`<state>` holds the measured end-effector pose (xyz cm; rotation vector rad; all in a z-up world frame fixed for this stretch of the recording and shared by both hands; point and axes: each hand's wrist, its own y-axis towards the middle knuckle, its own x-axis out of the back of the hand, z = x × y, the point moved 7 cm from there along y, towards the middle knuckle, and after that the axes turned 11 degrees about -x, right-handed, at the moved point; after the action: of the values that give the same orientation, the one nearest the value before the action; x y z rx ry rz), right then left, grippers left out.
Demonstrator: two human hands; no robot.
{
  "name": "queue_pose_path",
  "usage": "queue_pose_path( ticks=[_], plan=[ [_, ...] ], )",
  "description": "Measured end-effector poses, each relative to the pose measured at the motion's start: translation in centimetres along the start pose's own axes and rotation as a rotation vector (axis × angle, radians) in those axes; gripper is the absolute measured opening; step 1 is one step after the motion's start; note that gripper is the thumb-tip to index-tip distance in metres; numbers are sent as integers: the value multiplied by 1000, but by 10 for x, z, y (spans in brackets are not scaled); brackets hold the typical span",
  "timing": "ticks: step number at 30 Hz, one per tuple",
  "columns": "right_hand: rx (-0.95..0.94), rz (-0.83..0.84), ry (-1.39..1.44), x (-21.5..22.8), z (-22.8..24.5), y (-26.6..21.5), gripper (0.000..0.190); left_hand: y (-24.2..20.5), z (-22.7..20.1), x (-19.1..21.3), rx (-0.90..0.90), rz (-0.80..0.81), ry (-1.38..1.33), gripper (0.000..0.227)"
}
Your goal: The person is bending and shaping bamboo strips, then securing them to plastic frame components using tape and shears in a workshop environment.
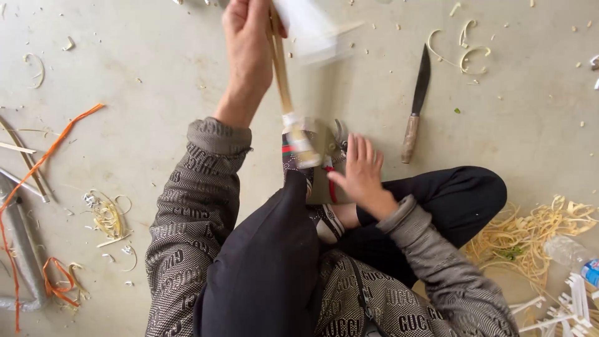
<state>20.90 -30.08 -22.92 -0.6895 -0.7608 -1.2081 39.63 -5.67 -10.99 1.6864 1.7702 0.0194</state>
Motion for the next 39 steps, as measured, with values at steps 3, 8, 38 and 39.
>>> queue_pose_path(
  ticks=[3,8,38,39],
  plan=[
    [-109,70,-325,-28,9,-17,117,9,-19,9,-96,-2,-52,13],
    [-242,-2,-191,-33,-5,-24,118,-46,-27,-51,481,91,-259,37],
    [15,-225,412,194,47,22,27,-90,-46,-87,429,624,313,29],
    [18,-200,413,184,40,20,27,-95,-51,-86,439,600,316,29]
  ],
)
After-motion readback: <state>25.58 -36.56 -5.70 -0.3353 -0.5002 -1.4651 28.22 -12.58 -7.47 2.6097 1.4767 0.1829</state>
